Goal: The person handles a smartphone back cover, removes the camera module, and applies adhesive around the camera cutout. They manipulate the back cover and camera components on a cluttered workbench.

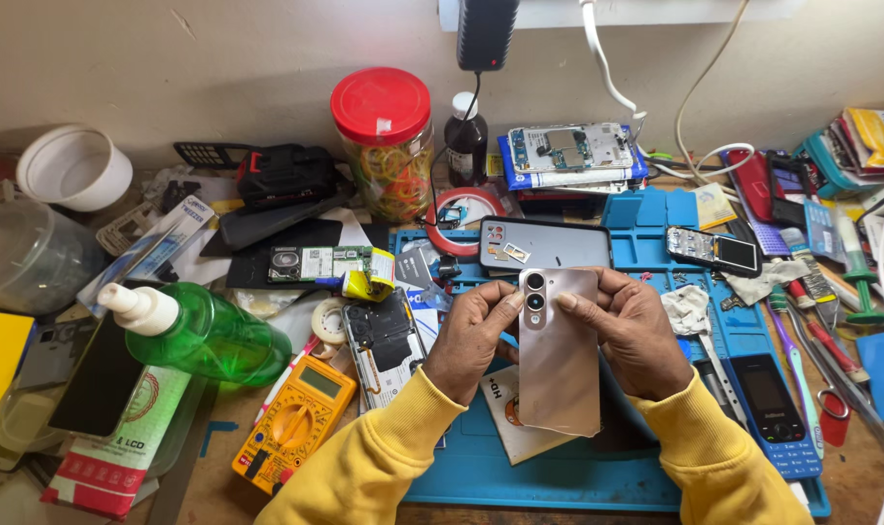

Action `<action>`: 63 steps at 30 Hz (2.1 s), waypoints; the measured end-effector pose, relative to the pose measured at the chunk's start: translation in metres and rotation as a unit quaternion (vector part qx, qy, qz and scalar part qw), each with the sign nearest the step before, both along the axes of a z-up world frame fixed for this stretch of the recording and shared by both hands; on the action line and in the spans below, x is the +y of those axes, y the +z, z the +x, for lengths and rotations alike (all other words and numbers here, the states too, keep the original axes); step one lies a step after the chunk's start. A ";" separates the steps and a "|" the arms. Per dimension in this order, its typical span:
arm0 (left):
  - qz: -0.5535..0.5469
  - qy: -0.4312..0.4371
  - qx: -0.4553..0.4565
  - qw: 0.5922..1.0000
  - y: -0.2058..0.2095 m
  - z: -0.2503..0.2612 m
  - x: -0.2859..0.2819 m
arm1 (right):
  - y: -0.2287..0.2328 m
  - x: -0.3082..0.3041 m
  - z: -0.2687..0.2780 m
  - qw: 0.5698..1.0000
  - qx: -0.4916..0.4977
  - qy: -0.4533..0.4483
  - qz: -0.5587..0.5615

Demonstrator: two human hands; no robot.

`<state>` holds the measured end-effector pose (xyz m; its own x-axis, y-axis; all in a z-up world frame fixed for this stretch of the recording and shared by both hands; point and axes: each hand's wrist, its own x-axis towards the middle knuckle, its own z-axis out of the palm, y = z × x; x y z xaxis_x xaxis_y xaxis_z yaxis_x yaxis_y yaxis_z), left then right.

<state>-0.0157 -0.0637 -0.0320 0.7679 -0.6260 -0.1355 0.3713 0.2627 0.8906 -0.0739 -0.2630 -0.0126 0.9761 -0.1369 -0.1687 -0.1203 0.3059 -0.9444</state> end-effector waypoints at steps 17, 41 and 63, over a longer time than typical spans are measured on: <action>-0.038 0.027 0.014 0.999 -0.002 -0.005 -0.001 | -0.010 0.007 0.001 0.996 0.021 0.021 0.087; -0.371 -0.051 0.170 0.912 0.012 -0.030 -0.009 | 0.021 0.022 -0.015 0.844 -0.209 -0.153 -0.469; -0.074 0.091 0.023 0.993 0.011 -0.014 -0.005 | -0.009 0.014 -0.012 0.991 -0.044 -0.054 -0.110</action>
